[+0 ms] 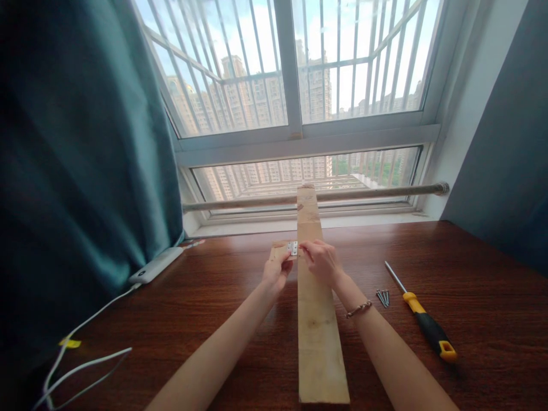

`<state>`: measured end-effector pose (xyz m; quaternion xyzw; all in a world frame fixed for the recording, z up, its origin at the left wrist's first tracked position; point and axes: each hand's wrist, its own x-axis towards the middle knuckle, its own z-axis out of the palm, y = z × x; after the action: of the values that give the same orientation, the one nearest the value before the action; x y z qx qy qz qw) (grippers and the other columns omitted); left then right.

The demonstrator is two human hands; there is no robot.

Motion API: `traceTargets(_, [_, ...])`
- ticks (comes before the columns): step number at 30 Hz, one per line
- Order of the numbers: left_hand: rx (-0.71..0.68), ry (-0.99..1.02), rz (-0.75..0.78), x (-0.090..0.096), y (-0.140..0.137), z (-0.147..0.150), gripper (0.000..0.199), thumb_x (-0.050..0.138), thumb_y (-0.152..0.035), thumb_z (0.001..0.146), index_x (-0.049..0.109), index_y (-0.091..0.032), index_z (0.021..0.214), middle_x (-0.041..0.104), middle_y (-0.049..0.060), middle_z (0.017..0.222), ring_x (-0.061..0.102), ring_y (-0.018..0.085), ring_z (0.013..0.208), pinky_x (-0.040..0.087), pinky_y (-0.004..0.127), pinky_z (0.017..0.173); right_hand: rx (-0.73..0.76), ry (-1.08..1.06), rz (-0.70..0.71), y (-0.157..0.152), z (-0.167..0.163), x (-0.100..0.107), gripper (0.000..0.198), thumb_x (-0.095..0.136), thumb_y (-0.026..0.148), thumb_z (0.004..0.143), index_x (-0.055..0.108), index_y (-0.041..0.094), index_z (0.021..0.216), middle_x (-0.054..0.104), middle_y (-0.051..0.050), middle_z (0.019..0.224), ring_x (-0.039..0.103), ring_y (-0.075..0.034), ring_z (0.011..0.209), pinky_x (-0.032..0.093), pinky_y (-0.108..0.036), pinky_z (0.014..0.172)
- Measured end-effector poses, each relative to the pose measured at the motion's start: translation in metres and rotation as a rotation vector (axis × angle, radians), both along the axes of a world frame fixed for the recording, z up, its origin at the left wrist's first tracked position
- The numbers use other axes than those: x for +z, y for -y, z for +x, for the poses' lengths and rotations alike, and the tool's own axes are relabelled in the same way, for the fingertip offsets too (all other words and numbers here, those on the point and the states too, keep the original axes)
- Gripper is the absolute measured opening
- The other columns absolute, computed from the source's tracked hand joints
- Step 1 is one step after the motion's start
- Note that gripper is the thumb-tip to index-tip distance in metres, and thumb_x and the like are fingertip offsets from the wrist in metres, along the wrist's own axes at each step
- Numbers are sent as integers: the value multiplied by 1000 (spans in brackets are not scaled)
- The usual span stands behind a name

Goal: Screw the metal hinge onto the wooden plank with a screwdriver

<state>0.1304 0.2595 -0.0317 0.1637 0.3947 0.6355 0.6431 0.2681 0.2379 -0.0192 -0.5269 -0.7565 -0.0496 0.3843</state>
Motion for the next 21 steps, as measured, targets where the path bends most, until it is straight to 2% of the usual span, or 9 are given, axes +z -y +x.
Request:
traceTargets(7, [3, -50, 53, -2, 3, 1, 27, 69, 1, 56, 60, -11, 79, 64, 1, 68, 57, 7, 54, 42, 16, 50, 102, 216, 13, 5, 1, 3, 28, 42, 19, 85, 61, 21, 106, 68, -4, 87, 58, -16, 85, 41, -23, 73])
traceTargets(16, [-103, 105, 124, 0, 11, 3, 19, 65, 0, 59, 61, -11, 74, 66, 2, 70, 60, 9, 61, 44, 19, 58, 70, 173, 11, 6, 2, 3, 27, 47, 15, 79, 65, 22, 98, 67, -4, 85, 59, -15, 80, 42, -23, 73])
traceTargets(21, [-144, 80, 161, -4, 13, 5, 24, 63, 3, 59, 63, -10, 78, 68, 5, 73, 63, 12, 64, 48, 22, 62, 74, 178, 22, 6, 1, 2, 25, 47, 15, 79, 66, 20, 95, 67, -5, 86, 59, -15, 81, 43, -23, 74])
